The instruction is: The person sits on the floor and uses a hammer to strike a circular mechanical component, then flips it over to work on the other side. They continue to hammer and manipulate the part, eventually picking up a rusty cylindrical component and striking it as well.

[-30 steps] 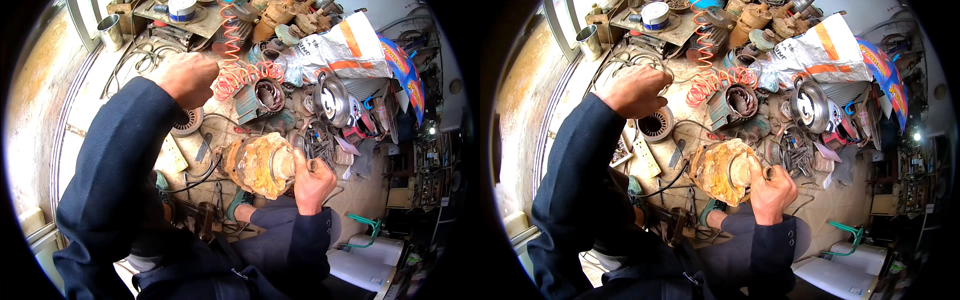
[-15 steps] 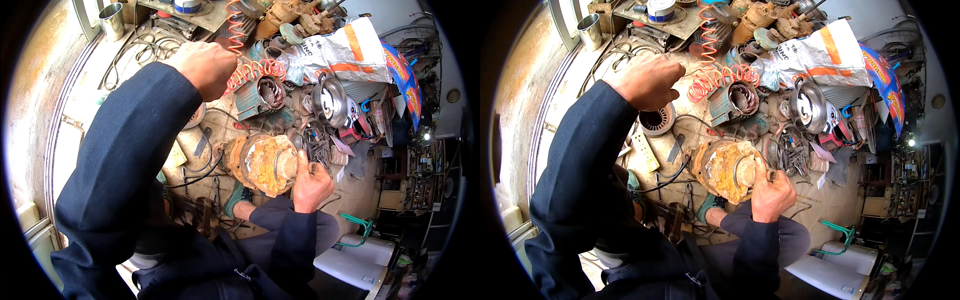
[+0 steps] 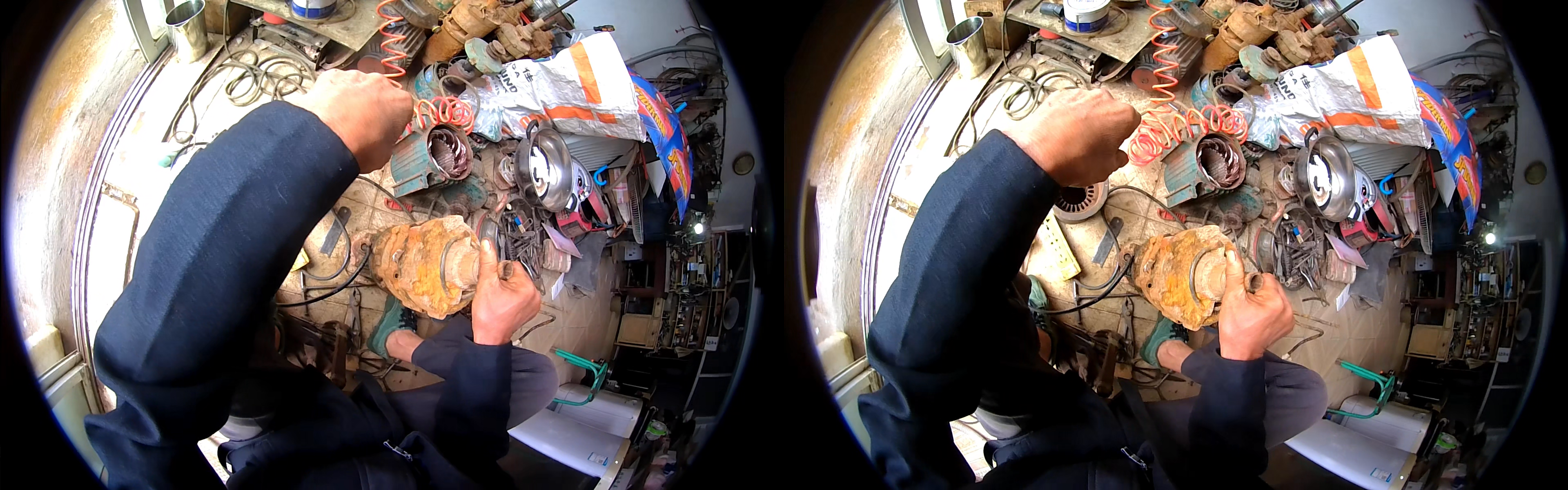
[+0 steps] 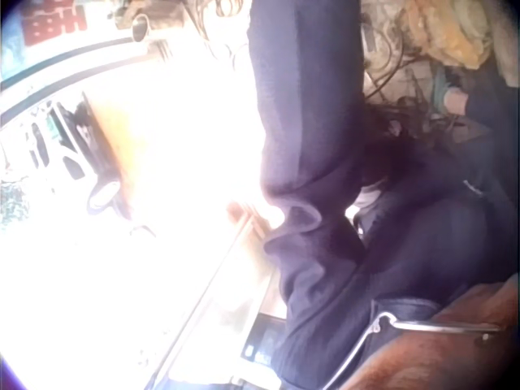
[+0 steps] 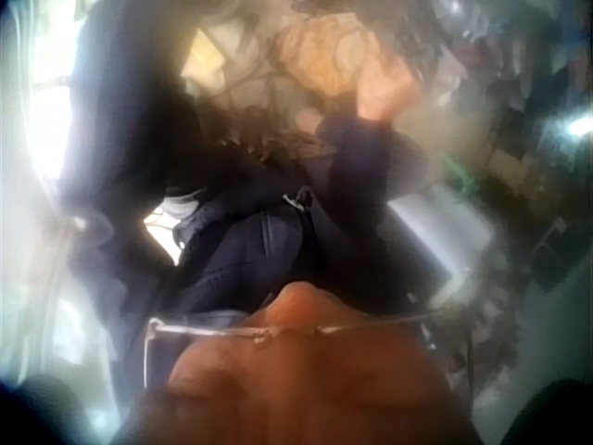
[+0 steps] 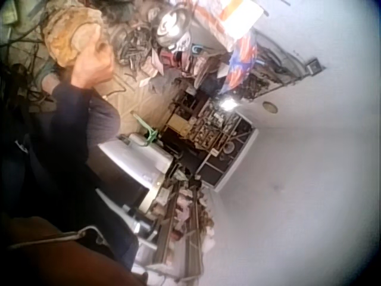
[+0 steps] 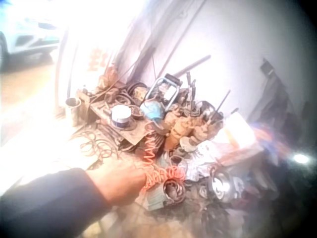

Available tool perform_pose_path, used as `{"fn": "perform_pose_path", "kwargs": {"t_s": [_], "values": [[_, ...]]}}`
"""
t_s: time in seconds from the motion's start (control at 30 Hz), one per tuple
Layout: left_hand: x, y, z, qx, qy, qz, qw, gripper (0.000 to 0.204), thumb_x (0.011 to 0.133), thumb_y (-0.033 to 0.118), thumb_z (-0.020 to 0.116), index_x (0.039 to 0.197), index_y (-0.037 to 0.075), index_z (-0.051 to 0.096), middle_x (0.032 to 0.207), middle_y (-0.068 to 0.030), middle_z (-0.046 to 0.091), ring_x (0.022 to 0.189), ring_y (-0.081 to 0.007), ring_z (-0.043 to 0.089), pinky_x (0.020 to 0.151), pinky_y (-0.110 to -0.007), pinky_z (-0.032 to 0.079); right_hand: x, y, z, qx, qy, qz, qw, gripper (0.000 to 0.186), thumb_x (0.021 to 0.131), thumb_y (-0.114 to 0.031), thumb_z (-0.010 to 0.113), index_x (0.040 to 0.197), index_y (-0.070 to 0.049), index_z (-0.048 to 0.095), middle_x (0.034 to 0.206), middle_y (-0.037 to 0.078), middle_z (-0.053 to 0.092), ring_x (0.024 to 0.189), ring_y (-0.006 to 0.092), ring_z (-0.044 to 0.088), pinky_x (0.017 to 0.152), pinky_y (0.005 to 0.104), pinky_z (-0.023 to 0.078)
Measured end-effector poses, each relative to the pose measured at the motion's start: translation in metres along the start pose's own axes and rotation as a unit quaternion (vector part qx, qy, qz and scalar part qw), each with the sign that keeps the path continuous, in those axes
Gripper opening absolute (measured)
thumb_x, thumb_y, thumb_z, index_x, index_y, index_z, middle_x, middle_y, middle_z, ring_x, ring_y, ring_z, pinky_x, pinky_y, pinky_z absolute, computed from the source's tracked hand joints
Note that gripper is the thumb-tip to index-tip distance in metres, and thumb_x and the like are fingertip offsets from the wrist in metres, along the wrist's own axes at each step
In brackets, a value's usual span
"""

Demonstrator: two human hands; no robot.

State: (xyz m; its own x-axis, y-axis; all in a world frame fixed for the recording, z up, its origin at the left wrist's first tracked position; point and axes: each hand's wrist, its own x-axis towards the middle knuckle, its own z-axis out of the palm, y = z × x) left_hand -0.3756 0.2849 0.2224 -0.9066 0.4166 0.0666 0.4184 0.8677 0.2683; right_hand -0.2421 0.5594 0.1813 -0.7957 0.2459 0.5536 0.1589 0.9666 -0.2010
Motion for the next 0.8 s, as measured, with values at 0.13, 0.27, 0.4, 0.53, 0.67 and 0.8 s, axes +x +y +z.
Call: {"fn": "perform_pose_path", "kwargs": {"t_s": [0.13, 0.27, 0.4, 0.53, 0.67, 0.8], "values": [[0.000, 0.005, -0.008, -0.006, -0.029, -0.011, 1.000, 0.019, 0.084, 0.008, 0.065, 0.096, 0.006, 0.079, 0.101, -0.0156, 0.077, 0.099, -0.0329, 0.075, 0.082, -0.044, 0.060, -0.002, 0.002, 0.004, -0.021, -0.008, 0.004, 1.000, 0.056, 0.084, -0.044, 0.085, 0.058, -0.002, 0.059, 0.052, 0.017, 0.054, 0.048, 0.0351, 0.052, 0.053, 0.0477, 0.041], [-0.006, -0.002, -0.012, -0.005, -0.029, -0.017, 0.999, 0.020, 0.083, 0.008, 0.066, 0.098, 0.007, 0.079, 0.102, -0.0155, 0.077, 0.099, -0.0325, 0.075, 0.082, -0.044, 0.060, -0.002, -0.006, 0.007, -0.010, -0.011, 0.002, 1.000, 0.056, 0.083, -0.046, 0.084, 0.057, -0.003, 0.059, 0.052, 0.016, 0.054, 0.049, 0.0345, 0.053, 0.053, 0.0475, 0.041], [-0.004, 0.001, -0.012, -0.001, -0.046, -0.013, 0.999, 0.021, 0.083, 0.008, 0.066, 0.100, 0.007, 0.079, 0.103, -0.0160, 0.077, 0.099, -0.0327, 0.075, 0.082, -0.043, 0.060, -0.003, -0.005, 0.009, -0.023, -0.013, 0.014, 1.000, 0.056, 0.083, -0.047, 0.084, 0.058, -0.003, 0.061, 0.053, 0.016, 0.056, 0.049, 0.0346, 0.054, 0.053, 0.0476, 0.042], [-0.002, 0.006, -0.015, -0.001, -0.053, -0.005, 0.999, 0.021, 0.083, 0.008, 0.066, 0.101, 0.006, 0.079, 0.104, -0.0166, 0.077, 0.099, -0.0330, 0.075, 0.083, -0.043, 0.060, -0.003, -0.005, 0.008, -0.030, -0.011, 0.030, 0.999, 0.054, 0.083, -0.047, 0.084, 0.059, -0.003, 0.063, 0.055, 0.017, 0.059, 0.052, 0.0362, 0.057, 0.055, 0.0473, 0.044], [-0.003, 0.005, -0.011, -0.004, -0.043, -0.009, 0.999, 0.022, 0.083, 0.008, 0.066, 0.102, 0.006, 0.079, 0.104, -0.0168, 0.077, 0.100, -0.0327, 0.076, 0.083, -0.043, 0.060, -0.003, -0.011, 0.006, -0.056, -0.023, 0.018, 0.998, 0.049, 0.084, -0.045, 0.084, 0.065, -0.003, 0.066, 0.059, 0.018, 0.062, 0.056, 0.0376, 0.060, 0.059, 0.0471, 0.046], [-0.002, 0.005, -0.012, -0.013, -0.052, 0.007, 0.999, 0.024, 0.083, 0.007, 0.066, 0.104, 0.007, 0.078, 0.106, -0.0167, 0.077, 0.101, -0.0325, 0.075, 0.084, -0.043, 0.060, 0.001, 0.006, 0.000, 0.026, -0.082, -0.019, 0.996, 0.042, 0.082, -0.038, 0.086, 0.080, -0.001, 0.066, 0.068, 0.018, 0.067, 0.065, 0.0395, 0.066, 0.061, 0.0484, 0.049]]}}
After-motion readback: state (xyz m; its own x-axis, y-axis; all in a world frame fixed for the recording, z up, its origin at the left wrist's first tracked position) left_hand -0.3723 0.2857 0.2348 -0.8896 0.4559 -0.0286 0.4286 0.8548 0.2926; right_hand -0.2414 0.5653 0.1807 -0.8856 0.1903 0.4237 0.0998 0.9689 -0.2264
